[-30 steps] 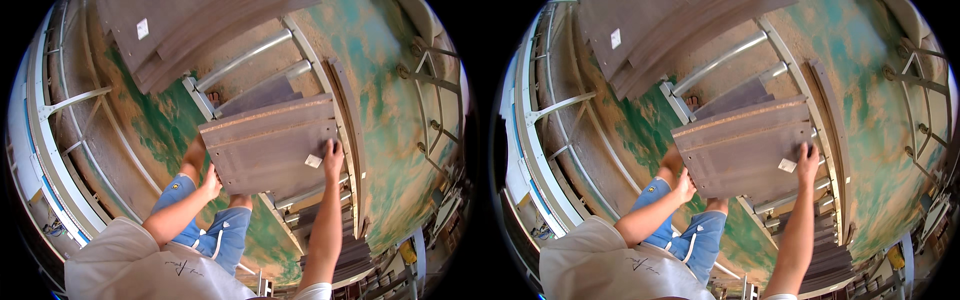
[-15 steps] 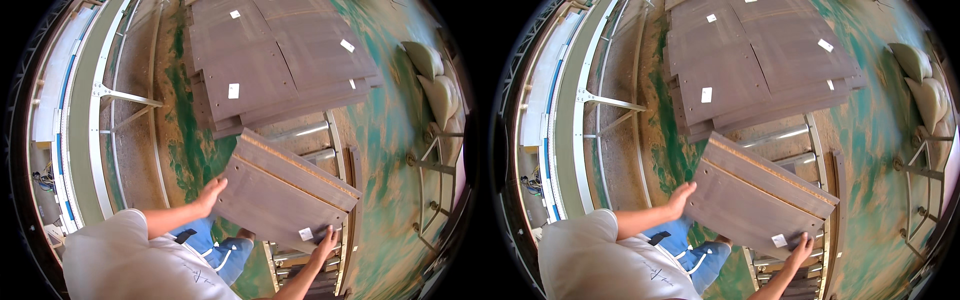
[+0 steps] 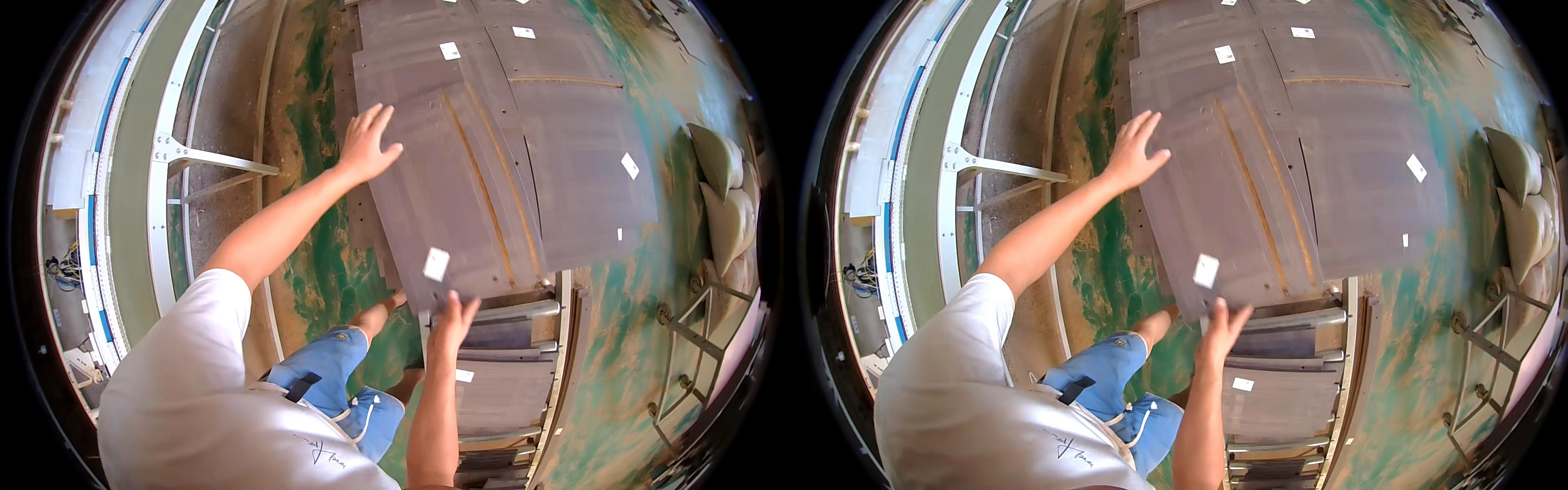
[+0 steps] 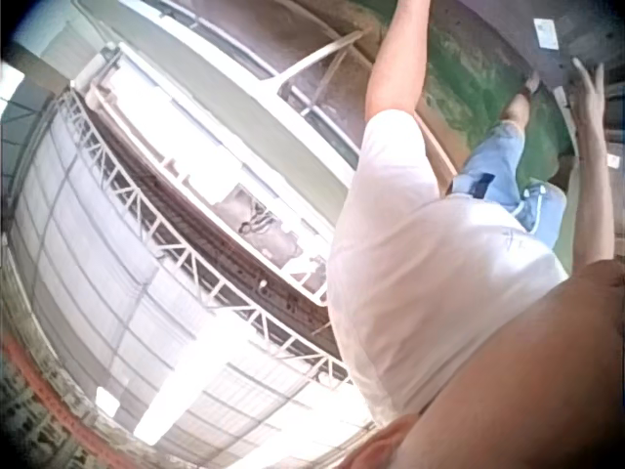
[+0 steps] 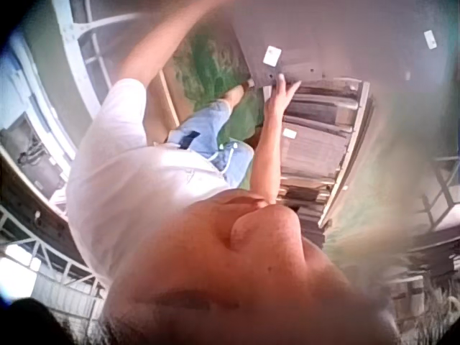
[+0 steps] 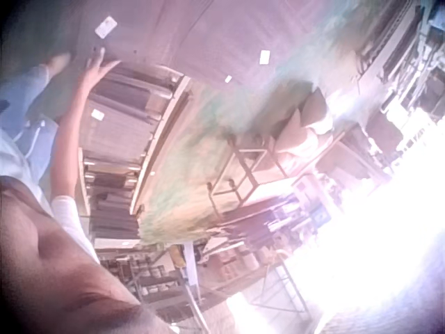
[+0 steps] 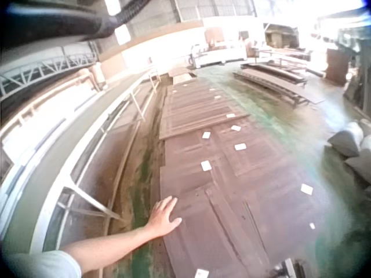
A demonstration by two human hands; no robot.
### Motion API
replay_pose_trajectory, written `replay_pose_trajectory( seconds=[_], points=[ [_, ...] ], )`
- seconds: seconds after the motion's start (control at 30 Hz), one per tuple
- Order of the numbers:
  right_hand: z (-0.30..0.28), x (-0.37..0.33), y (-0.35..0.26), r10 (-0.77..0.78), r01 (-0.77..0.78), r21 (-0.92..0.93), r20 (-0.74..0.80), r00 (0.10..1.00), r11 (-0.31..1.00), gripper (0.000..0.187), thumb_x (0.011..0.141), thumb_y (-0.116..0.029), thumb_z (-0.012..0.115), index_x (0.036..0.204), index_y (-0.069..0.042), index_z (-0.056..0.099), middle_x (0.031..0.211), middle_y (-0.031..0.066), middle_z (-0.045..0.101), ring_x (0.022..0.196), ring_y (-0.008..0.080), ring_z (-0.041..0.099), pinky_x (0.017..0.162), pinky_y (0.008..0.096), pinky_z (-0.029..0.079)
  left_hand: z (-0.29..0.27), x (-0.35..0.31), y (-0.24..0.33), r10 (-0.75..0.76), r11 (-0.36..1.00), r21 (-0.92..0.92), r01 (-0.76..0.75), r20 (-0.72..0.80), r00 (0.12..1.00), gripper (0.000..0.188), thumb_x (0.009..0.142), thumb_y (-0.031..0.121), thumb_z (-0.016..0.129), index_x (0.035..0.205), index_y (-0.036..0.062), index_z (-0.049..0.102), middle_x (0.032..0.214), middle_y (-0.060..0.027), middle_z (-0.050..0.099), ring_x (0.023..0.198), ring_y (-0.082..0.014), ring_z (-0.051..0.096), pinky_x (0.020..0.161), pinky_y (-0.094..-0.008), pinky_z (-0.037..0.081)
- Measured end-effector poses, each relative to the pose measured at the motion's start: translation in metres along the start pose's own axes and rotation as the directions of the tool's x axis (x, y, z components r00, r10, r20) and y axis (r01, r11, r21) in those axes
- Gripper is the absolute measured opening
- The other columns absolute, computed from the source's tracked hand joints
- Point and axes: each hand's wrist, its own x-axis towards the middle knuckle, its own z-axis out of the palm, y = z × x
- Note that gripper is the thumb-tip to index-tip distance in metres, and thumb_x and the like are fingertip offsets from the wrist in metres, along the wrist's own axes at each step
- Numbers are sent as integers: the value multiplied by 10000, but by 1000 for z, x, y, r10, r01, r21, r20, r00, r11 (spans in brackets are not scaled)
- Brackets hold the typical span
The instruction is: The person picks up wood boards from a stack, carries them to a roller conveyor, and then feeds individual smaller wood pieces into a woodworking machine.
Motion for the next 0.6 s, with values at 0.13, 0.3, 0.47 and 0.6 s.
replay_pose_trajectory(
  seconds=[0.13, 0.3, 0.47, 0.6],
  points=[
    [32, 20, -7, -98, 143, -517, 113, 989, 844, 570, 981, -196, 641, 1458, 54, 454, 1516, 199, 431, 1333, 283, 486, 1086, 370, 402, 15, -38, 47, 123, 992, -27, -124, 419, 900, 836, 841, 565, 699, 1499, 114, 447, 1614, -220, 261, 1508, -395, 233, 1187, -664, 157],
    [-45, 10, 41, 123, -126, -367, -29, 992, 922, 409, 983, -177, 618, 1307, 70, 588, 1135, 105, 687, 976, 169, 653, 805, 301, 520, 53, -50, 45, 5, 991, 122, -50, 343, 939, 813, 929, 624, 554, 1564, 158, 354, 1673, -197, 103, 1541, -430, 62, 1143, -750, 36],
    [-136, -31, 85, 247, -302, -420, -180, 952, 856, 271, 971, -122, 592, 1185, 40, 635, 893, 66, 684, 734, 119, 616, 596, 268, 473, 66, 23, 0, -113, 972, 225, 64, 213, 971, 766, 935, 606, 558, 1560, 207, 368, 1669, -141, 169, 1525, -442, 111, 1119, -772, 104],
    [-157, -47, 101, 302, -410, -364, -319, 898, 836, 256, 974, -124, 581, 1161, 39, 642, 884, 76, 693, 741, 135, 637, 621, 272, 497, 54, 56, -22, -131, 978, 189, 82, 265, 955, 817, 906, 721, 514, 1522, 191, 430, 1660, -102, 218, 1530, -412, 121, 1140, -752, 90]
  ],
)
